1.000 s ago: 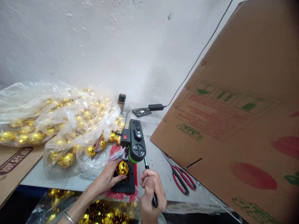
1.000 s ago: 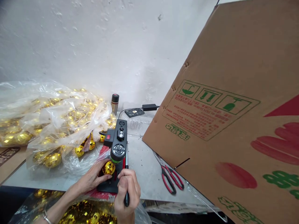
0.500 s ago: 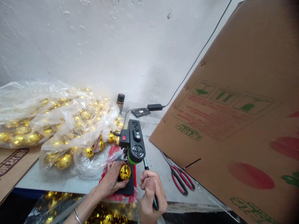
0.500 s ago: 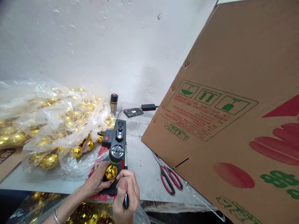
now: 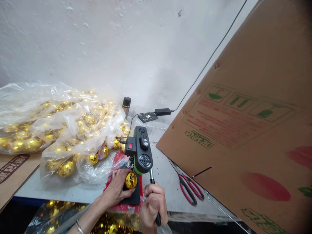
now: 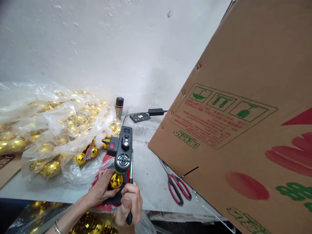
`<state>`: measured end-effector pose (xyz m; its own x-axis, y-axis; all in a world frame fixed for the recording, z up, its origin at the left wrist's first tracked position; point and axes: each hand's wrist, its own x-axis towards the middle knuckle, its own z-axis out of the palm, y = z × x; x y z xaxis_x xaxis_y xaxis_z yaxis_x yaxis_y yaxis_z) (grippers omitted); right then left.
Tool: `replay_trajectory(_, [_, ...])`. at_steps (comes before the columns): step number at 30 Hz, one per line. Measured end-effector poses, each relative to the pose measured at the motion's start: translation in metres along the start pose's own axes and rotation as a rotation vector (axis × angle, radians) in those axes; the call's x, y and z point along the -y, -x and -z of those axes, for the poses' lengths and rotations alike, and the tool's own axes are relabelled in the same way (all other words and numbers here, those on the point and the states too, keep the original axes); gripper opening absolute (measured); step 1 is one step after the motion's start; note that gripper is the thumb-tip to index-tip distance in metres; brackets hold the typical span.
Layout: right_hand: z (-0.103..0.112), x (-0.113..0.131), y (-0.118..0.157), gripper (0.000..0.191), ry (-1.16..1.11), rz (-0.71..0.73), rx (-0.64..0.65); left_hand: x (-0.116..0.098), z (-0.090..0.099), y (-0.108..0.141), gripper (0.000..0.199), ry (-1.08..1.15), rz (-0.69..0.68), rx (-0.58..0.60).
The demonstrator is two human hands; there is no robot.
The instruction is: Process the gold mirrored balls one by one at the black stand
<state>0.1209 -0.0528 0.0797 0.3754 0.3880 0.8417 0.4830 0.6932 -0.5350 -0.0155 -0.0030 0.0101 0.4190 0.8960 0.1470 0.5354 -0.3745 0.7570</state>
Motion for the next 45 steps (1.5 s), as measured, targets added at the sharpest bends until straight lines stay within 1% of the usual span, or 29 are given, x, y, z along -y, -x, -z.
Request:
replay_trajectory(6, [-0.001, -0.003, 0.006, 0.038, -0.03, -0.058, -0.029, 0.003, -0.003, 0.0, 0.057, 0.011, -0.04, -0.041])
replay_trajectory(12, [-0.009, -0.001, 0.005, 0.042, -0.066, -0.098, -0.075, -0.003, 0.0, -0.002, 0.056, 0.014, -0.01, -0.016])
replay_trajectory(15, [-0.012, -0.002, 0.004, 0.044, -0.084, -0.097, -0.093, -0.005, 0.0, -0.003, 0.057, 0.021, 0.002, -0.009])
replay_trajectory(21, [-0.014, -0.002, 0.008, 0.045, -0.097, -0.067, -0.09, -0.005, -0.002, -0.005, 0.056, 0.009, -0.008, -0.038])
replay_trajectory(23, [-0.011, 0.002, 0.002, 0.045, -0.106, -0.068, -0.079, -0.007, -0.002, -0.007, 0.057, 0.002, -0.002, -0.04])
replay_trajectory(26, [-0.005, 0.014, -0.023, 0.04, -0.089, -0.123, -0.032, -0.007, -0.002, -0.005, 0.06, 0.004, 0.019, -0.032])
replay_trajectory(29, [0.001, 0.029, -0.053, 0.039, -0.029, -0.25, 0.065, -0.002, -0.004, 0.012, 0.063, 0.006, 0.016, -0.052])
replay_trajectory(31, [0.003, 0.036, -0.065, 0.042, -0.024, -0.283, 0.093, 0.006, -0.001, 0.03, 0.071, -0.002, -0.037, -0.056])
replay_trajectory(32, [0.004, 0.038, -0.068, 0.042, -0.029, -0.28, 0.093, 0.011, 0.003, 0.038, 0.076, -0.008, -0.069, -0.053])
replay_trajectory(33, [0.004, 0.038, -0.067, 0.042, -0.033, -0.268, 0.093, 0.015, 0.008, 0.045, 0.077, -0.015, -0.091, -0.053])
replay_trajectory(34, [0.003, 0.038, -0.065, 0.04, -0.033, -0.258, 0.096, 0.019, 0.016, 0.048, 0.071, -0.023, -0.096, -0.066])
replay_trajectory(36, [0.003, 0.037, -0.056, 0.037, -0.029, -0.248, 0.083, 0.028, 0.037, 0.041, 0.045, -0.051, -0.066, -0.142])
replay_trajectory(37, [0.003, 0.035, -0.052, 0.035, -0.025, -0.249, 0.076, 0.033, 0.05, 0.032, 0.04, -0.073, -0.037, -0.203])
replay_trajectory(38, [0.003, 0.034, -0.048, 0.034, -0.023, -0.252, 0.069, 0.038, 0.062, 0.019, 0.041, -0.11, -0.031, -0.255])
replay_trajectory(40, [0.004, 0.032, -0.043, 0.033, -0.021, -0.259, 0.068, 0.052, 0.084, -0.01, 0.043, -0.207, -0.012, -0.314])
replay_trajectory(42, [0.006, 0.031, -0.041, 0.033, -0.015, -0.262, 0.093, 0.067, 0.1, -0.034, 0.052, -0.292, 0.013, -0.312])
replay_trajectory(43, [0.006, 0.03, -0.041, 0.033, -0.007, -0.264, 0.103, 0.074, 0.105, -0.042, 0.057, -0.319, 0.018, -0.297])
replay_trajectory(45, [0.006, 0.03, -0.041, 0.032, 0.008, -0.262, 0.103, 0.084, 0.109, -0.051, 0.062, -0.339, 0.019, -0.256])
